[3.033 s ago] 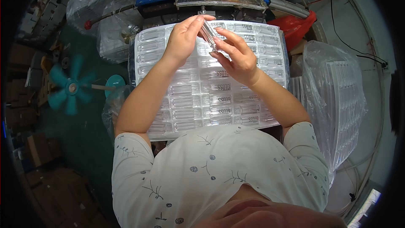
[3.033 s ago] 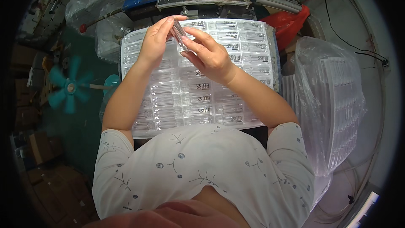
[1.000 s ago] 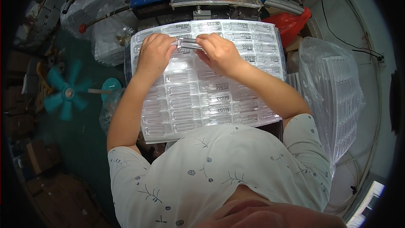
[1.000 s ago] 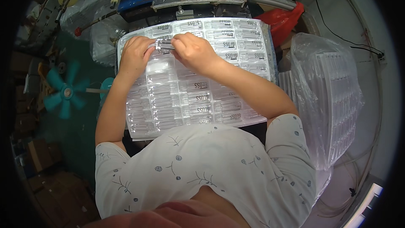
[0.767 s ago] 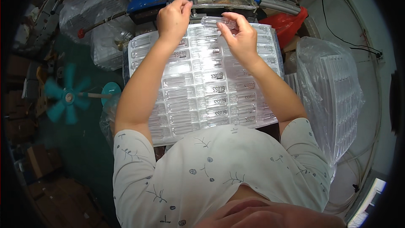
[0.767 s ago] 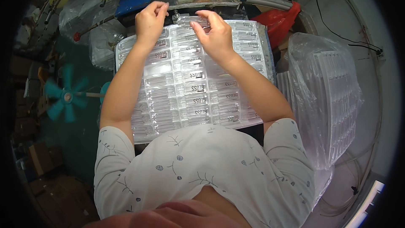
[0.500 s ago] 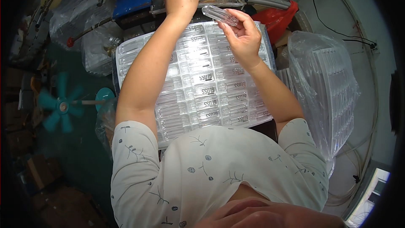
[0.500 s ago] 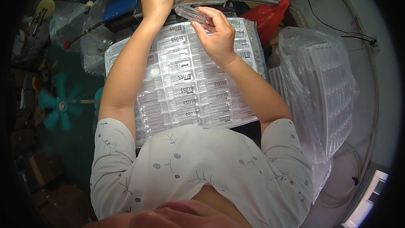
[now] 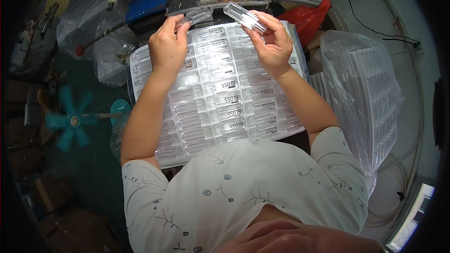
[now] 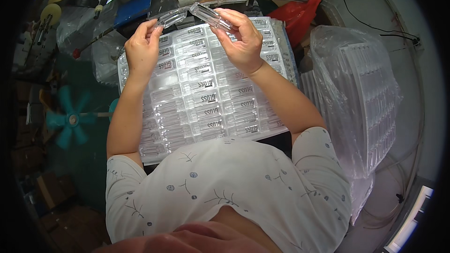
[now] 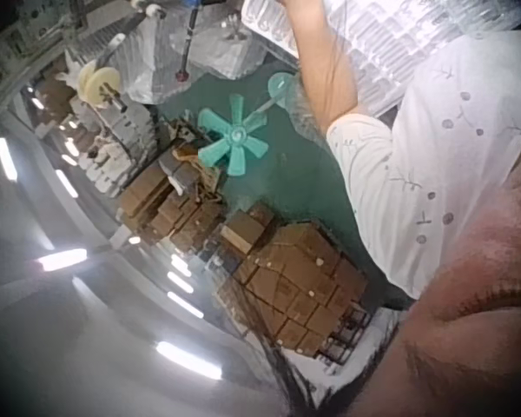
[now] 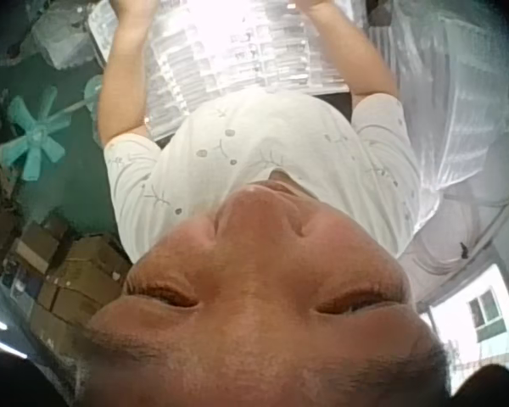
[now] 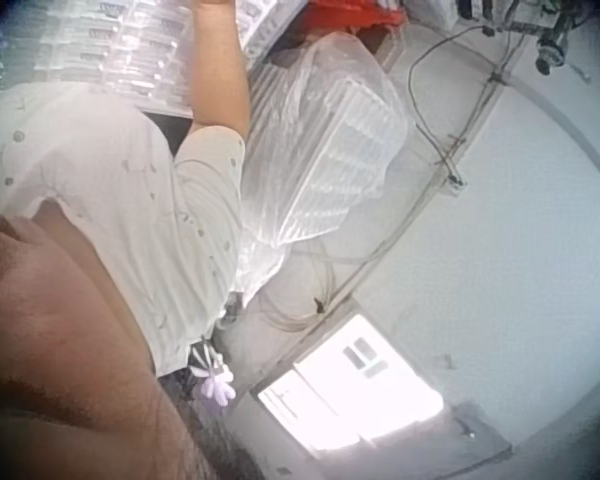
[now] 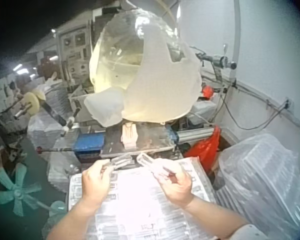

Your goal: The person repeatedly picks up small, clear plastic containers from a large stack, separates them, and places them into a machine or fixture at the top of the frame. The person handles the containers one by one, inspecting them briefly before processing. The task involves repetitive pick-and-place actions with a focus on handling the plastic items.

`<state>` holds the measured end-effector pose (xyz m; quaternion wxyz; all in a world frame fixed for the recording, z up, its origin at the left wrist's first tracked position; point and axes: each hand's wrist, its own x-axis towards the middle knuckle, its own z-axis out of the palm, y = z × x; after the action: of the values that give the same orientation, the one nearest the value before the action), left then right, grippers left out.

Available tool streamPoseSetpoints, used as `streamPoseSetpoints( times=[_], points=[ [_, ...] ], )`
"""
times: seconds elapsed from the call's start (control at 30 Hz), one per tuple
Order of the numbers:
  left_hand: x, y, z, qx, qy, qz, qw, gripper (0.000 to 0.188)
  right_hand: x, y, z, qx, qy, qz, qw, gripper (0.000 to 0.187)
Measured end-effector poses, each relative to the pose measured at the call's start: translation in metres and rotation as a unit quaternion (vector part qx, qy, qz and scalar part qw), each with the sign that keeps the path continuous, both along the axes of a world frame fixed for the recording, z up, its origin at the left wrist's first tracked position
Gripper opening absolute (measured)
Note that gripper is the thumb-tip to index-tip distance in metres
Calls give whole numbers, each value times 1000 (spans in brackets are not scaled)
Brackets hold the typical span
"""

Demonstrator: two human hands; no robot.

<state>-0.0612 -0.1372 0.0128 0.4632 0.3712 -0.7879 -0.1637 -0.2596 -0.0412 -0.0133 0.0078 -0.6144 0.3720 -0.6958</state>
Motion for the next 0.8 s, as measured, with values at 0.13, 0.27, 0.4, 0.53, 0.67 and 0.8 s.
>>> streamPoseSetpoints(
  times=[0.13, 0.27, 0.4, 0.53, 0.67, 0.8],
  points=[
    [18, 9, -5, 8, 7, -31, 999, 18, 0, 0, 0, -13, 22, -6, 1000, 37],
    [28, 15, -6, 34, -15, -25, 999, 20, 0, 4, 1, 12, 34, 13, 999, 38],
    [33, 18, -10, 44, -18, -27, 999, 20, 2, 7, -1, 43, 16, 34, 998, 37],
    [33, 21, -11, 50, -22, -30, 998, 20, 3, 9, -5, 39, -13, 68, 997, 32],
    [34, 21, -14, 54, -21, -35, 998, 19, 1, 12, -6, 38, -20, 58, 997, 30],
    [34, 22, -16, 59, -21, -38, 997, 19, 3, 12, -12, 24, -75, 74, 994, 34]
  ],
)
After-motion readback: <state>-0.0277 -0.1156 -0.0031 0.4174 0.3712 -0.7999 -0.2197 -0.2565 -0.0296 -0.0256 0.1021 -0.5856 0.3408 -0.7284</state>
